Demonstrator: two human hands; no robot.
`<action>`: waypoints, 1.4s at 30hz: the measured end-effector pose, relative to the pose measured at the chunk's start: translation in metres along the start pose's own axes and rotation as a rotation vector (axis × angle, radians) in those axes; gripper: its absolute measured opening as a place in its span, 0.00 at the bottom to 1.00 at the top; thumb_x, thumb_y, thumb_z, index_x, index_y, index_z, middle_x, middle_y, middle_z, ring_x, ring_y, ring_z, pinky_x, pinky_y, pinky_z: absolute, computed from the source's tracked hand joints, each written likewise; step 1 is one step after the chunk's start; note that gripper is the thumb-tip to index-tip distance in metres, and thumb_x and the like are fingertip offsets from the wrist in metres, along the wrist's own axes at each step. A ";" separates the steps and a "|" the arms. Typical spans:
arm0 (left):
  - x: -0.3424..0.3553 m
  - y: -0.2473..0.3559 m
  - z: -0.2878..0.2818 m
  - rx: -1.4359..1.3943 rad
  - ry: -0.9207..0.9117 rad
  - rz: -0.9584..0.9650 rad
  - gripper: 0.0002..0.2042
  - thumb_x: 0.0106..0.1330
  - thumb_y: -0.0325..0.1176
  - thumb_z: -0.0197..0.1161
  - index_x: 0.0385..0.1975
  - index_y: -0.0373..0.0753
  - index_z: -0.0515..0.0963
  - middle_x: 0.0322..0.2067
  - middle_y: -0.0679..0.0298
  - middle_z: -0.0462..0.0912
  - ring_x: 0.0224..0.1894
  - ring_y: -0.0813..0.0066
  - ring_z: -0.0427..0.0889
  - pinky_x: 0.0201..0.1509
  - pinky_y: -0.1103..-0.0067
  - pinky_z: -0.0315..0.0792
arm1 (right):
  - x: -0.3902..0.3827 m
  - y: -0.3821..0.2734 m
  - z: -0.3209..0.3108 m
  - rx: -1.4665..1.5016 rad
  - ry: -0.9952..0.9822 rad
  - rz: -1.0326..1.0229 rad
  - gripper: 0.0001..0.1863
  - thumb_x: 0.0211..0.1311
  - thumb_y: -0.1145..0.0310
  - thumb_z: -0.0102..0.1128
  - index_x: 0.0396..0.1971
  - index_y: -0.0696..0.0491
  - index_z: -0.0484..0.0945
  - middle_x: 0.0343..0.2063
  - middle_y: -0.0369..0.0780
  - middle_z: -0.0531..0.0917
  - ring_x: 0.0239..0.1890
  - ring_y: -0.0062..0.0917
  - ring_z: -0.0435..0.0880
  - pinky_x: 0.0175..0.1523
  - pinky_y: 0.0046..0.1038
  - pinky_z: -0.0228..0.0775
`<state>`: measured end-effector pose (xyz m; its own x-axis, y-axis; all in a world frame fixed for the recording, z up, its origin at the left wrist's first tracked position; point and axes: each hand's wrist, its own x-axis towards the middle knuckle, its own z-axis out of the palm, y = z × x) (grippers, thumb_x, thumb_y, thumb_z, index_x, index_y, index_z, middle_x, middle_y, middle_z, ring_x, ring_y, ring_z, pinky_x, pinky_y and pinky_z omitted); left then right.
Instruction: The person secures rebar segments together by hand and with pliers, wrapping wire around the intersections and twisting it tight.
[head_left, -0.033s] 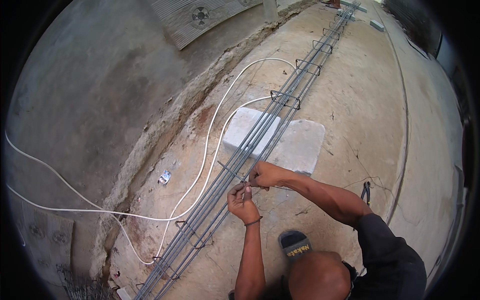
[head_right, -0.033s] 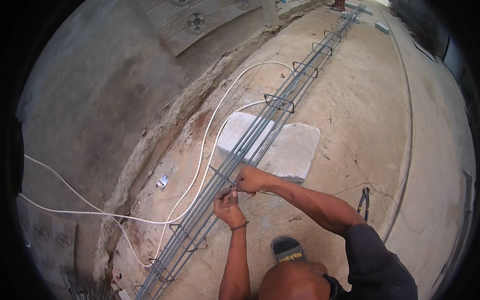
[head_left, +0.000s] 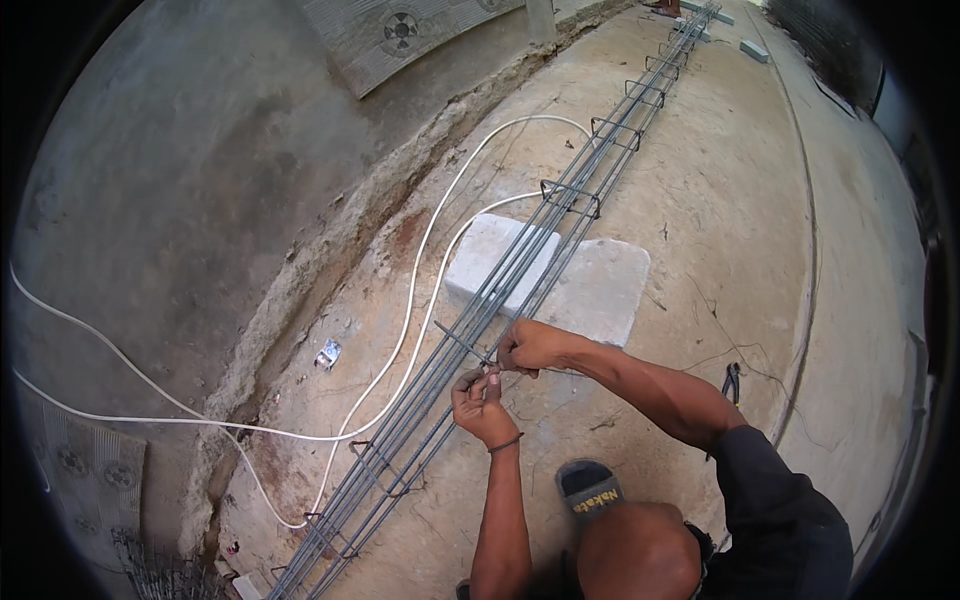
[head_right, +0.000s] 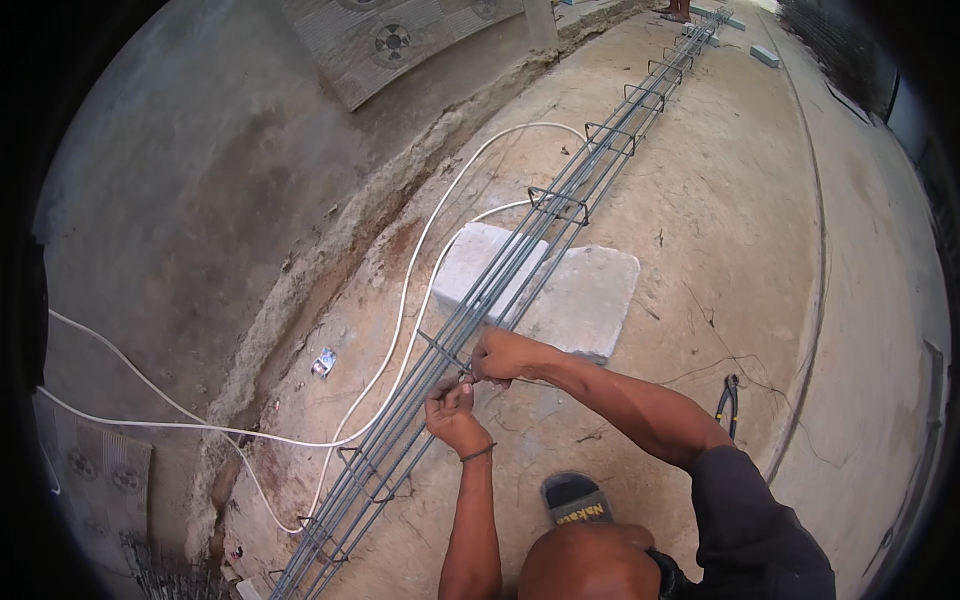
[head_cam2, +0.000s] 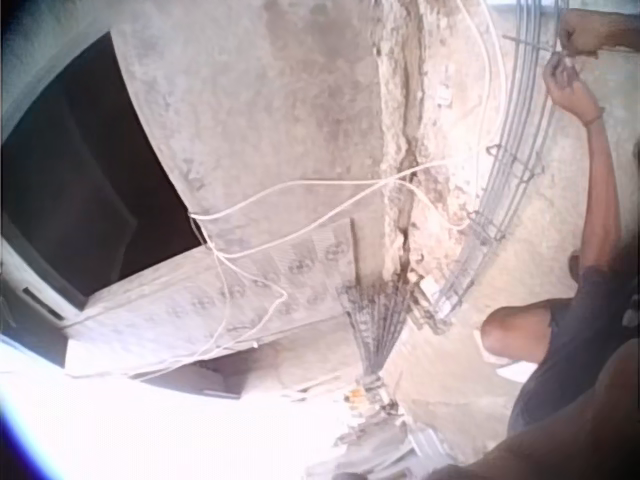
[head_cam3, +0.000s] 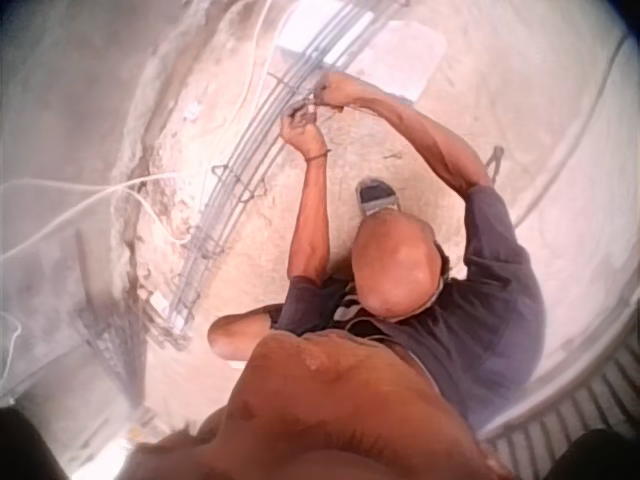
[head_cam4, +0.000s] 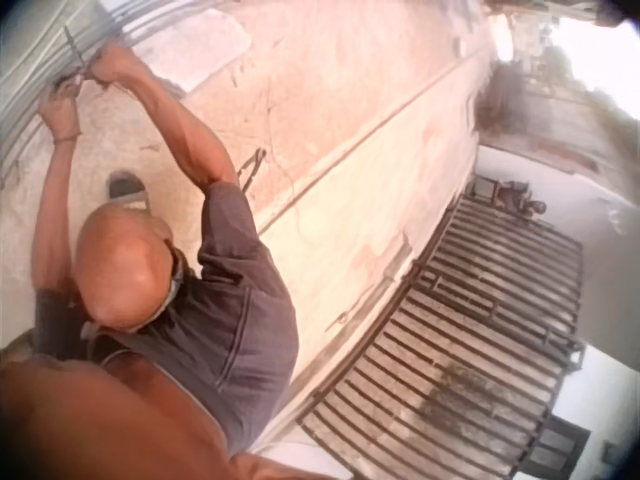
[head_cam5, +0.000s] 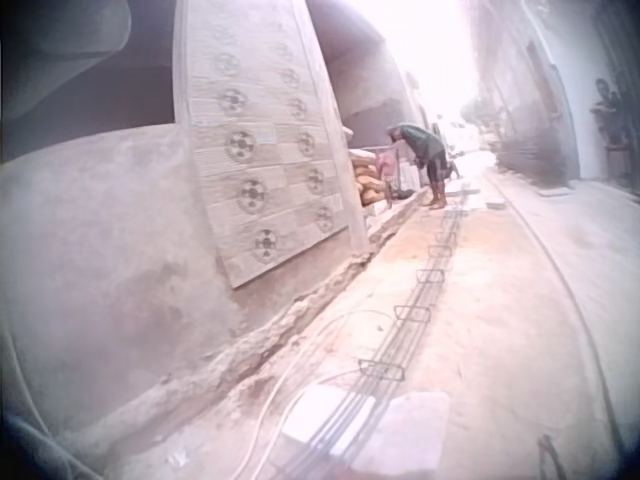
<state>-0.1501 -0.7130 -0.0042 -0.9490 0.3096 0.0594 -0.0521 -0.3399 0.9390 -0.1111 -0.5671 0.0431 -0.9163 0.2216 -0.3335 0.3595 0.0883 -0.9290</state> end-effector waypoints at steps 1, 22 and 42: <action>-0.001 0.004 0.001 -0.001 0.000 -0.004 0.11 0.56 0.15 0.61 0.39 0.28 0.72 0.33 0.59 0.79 0.37 0.73 0.81 0.44 0.82 0.75 | -0.002 -0.006 -0.004 0.064 -0.010 0.020 0.06 0.52 0.74 0.59 0.24 0.61 0.81 0.15 0.36 0.76 0.18 0.18 0.74 0.21 0.21 0.66; 0.062 0.064 0.005 0.611 -0.350 -0.620 0.12 0.54 0.20 0.61 0.38 0.21 0.74 0.26 0.48 0.81 0.22 0.66 0.84 0.22 0.76 0.81 | 0.016 0.043 0.037 0.895 -0.018 0.355 0.09 0.63 0.65 0.60 0.38 0.54 0.78 0.30 0.35 0.82 0.32 0.22 0.81 0.39 0.25 0.74; -0.004 -0.067 -0.027 0.684 -0.167 -0.012 0.11 0.61 0.29 0.61 0.35 0.24 0.78 0.24 0.50 0.82 0.28 0.68 0.81 0.32 0.72 0.71 | 0.032 -0.024 0.060 -0.966 0.218 -0.374 0.11 0.51 0.68 0.57 0.21 0.62 0.81 0.23 0.52 0.82 0.31 0.47 0.83 0.38 0.42 0.76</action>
<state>-0.1517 -0.7155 -0.0767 -0.8862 0.4609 0.0478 0.1974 0.2823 0.9388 -0.1600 -0.6205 0.0451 -0.9806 0.1822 0.0724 0.1369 0.9008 -0.4122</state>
